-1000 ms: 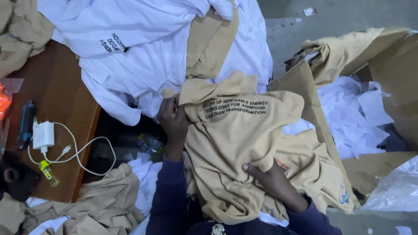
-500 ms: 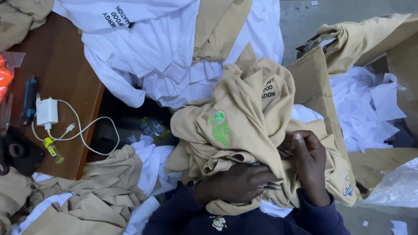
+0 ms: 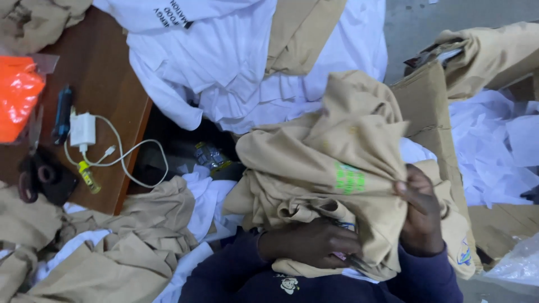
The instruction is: Inspecting embroidered logos on tan shirts for quality control, including checking for and removing loose threads.
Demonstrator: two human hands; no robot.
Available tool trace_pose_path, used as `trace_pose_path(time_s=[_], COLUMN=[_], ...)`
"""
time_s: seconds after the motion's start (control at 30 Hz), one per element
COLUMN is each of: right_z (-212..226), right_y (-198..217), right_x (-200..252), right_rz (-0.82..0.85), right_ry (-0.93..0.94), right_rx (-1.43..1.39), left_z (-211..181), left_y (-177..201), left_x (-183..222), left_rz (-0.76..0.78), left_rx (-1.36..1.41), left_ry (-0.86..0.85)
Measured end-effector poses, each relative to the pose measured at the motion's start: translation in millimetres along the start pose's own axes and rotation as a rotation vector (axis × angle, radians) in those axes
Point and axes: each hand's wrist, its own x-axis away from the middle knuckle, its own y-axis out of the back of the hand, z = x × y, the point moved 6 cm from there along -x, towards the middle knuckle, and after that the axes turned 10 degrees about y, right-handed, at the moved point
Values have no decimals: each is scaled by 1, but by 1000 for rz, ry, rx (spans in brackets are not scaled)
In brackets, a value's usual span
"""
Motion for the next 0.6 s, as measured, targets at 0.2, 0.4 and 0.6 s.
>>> trace_pose_path(time_s=[0.2, 0.4, 0.6], right_z=[4, 21, -28], right_y=[28, -106, -63], right_x=[38, 14, 15], right_rz=[305, 667, 555], right_ry=[132, -139, -74], right_rx=[43, 655, 659], left_z=[-25, -14, -26], left_y=[59, 31, 57], left_x=[42, 46, 47], left_rz=[51, 188, 131], left_rx=[491, 352, 446], left_ry=[85, 191, 219])
